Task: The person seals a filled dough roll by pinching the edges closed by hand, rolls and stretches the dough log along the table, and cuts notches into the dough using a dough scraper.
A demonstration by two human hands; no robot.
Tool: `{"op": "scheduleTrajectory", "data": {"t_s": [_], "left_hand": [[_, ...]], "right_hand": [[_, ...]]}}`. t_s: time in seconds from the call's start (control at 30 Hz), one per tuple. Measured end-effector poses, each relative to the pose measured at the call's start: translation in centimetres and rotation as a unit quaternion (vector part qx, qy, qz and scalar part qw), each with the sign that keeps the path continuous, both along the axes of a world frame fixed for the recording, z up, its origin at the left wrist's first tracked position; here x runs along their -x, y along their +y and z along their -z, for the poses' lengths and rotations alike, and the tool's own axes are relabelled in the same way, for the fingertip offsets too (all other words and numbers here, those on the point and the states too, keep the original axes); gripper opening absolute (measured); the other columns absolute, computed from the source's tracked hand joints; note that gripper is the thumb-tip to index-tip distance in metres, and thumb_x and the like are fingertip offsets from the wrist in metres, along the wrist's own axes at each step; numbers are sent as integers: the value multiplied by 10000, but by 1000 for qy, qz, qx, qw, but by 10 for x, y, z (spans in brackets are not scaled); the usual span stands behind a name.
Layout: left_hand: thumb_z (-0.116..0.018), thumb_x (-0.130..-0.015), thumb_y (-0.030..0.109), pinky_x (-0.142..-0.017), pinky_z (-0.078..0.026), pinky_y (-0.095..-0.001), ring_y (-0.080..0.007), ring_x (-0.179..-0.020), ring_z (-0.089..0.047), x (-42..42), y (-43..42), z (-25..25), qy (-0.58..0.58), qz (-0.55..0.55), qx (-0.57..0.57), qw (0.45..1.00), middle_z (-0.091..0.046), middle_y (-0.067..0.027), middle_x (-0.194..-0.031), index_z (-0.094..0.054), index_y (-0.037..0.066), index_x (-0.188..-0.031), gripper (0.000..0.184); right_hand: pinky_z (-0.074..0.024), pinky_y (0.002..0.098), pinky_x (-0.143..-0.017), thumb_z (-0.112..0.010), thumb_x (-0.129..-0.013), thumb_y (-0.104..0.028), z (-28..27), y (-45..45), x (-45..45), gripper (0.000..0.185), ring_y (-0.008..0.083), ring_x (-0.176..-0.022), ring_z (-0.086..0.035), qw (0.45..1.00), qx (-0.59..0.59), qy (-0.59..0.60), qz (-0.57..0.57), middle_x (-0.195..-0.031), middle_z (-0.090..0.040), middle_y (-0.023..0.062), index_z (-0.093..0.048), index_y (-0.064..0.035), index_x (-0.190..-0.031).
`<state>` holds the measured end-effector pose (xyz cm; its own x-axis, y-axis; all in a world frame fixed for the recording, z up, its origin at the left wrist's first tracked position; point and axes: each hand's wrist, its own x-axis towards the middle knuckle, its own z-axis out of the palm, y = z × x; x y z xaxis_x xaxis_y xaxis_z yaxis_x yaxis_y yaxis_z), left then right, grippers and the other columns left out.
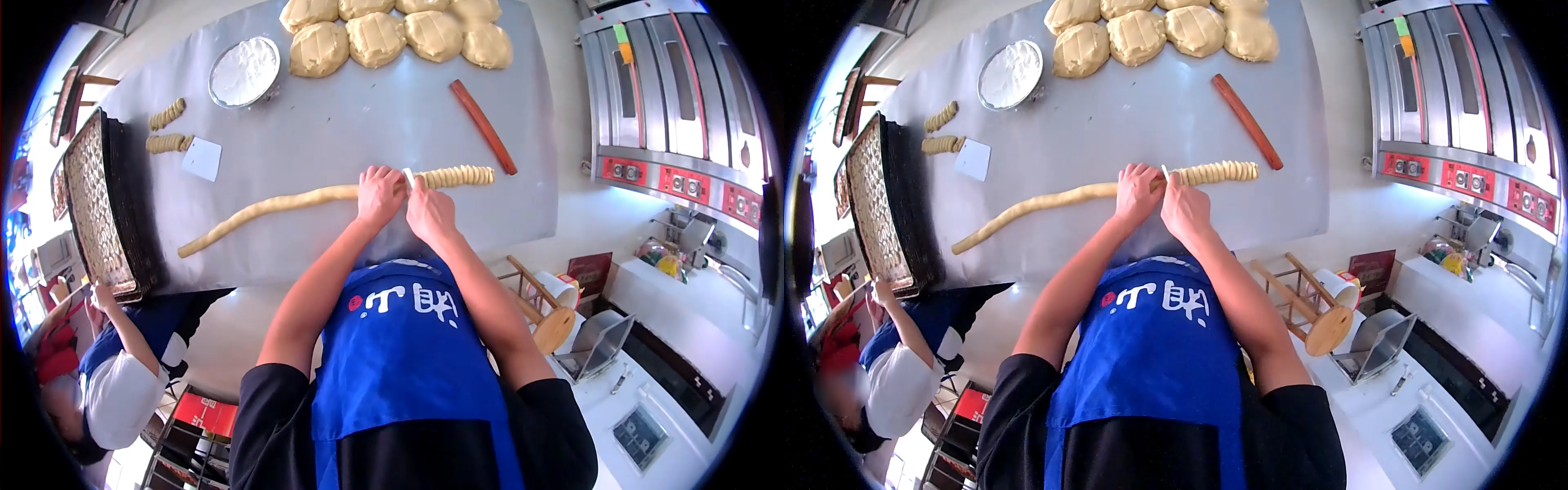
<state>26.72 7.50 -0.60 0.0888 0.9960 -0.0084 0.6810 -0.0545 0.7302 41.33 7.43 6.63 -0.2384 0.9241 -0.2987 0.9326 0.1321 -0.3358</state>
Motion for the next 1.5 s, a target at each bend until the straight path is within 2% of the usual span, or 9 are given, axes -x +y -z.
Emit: {"op": "scheduleTrajectory", "data": {"t_s": [0.17,0.37,0.6,0.8,0.9,1.0,1.27,1.4,1.5], "left_hand": [[-783,-842,187,-940,-469,-473,-349,-1059,-622,6,-2,12,-25,-2,-9,1000,-726,-85,-1057,-746,118,-1012,187],[-775,-832,191,-941,-464,-475,-341,-1060,-616,10,-5,3,-2,-27,-22,999,-728,-75,-1037,-743,122,-991,176],[-792,-849,204,-944,-466,-479,-345,-1085,-621,9,-8,-1,1,-26,2,1000,-736,-80,-1056,-751,115,-993,174],[-771,-853,227,-923,-460,-488,-345,-1029,-625,18,-10,3,-19,-32,-41,998,-722,-89,-1010,-723,100,-1002,202],[-763,-851,208,-923,-458,-490,-347,-1023,-626,19,-13,3,-2,-31,-51,998,-716,-87,-1001,-713,104,-972,167],[-778,-840,188,-921,-463,-485,-348,-1050,-626,16,-11,1,10,-40,-28,999,-708,-92,-1009,-707,115,-958,156],[-743,-856,194,-953,-447,-496,-348,-1052,-622,21,-14,8,-49,-62,-31,996,-720,-90,-1015,-725,111,-970,143],[-775,-851,205,-965,-443,-490,-352,-1060,-620,28,-18,3,9,-52,-34,998,-717,-91,-1046,-718,113,-995,180],[-772,-858,203,-974,-439,-495,-347,-1076,-619,25,-22,0,16,-49,-23,998,-720,-91,-1057,-720,106,-999,179]], "right_hand": [[-588,548,-625,-611,-1039,-171,29,-8,6,174,450,-710,-747,999,-26,3,30,-740,-727,250,-578,-6,-1085],[-594,520,-606,-608,-1032,-169,4,-12,-10,184,425,-687,-754,995,-62,55,49,-724,-731,225,-575,-10,-1118],[-601,517,-621,-602,-1002,-130,4,-2,17,162,423,-704,-763,999,20,-19,-22,-739,-736,236,-582,-22,-1121],[-594,535,-617,-588,-1061,-226,17,-7,0,223,427,-701,-756,997,-5,44,56,-754,-743,227,-577,-17,-1138],[-598,536,-629,-585,-1045,-188,7,-14,-4,197,428,-710,-757,996,-49,74,20,-753,-743,227,-574,-16,-1140],[-601,537,-641,-581,-1024,-154,2,-3,11,177,432,-718,-758,999,20,2,-28,-746,-740,227,-568,-14,-1131],[-592,548,-617,-584,-1046,-191,26,-6,15,202,424,-695,-755,999,-33,41,14,-732,-731,234,-568,-4,-1120],[-600,536,-630,-570,-1050,-194,17,-11,5,225,417,-697,-759,994,-62,88,27,-739,-738,234,-586,9,-1146],[-605,523,-634,-566,-1038,-176,4,-5,18,216,412,-701,-763,999,9,14,-33,-749,-747,229,-587,7,-1152]]}}
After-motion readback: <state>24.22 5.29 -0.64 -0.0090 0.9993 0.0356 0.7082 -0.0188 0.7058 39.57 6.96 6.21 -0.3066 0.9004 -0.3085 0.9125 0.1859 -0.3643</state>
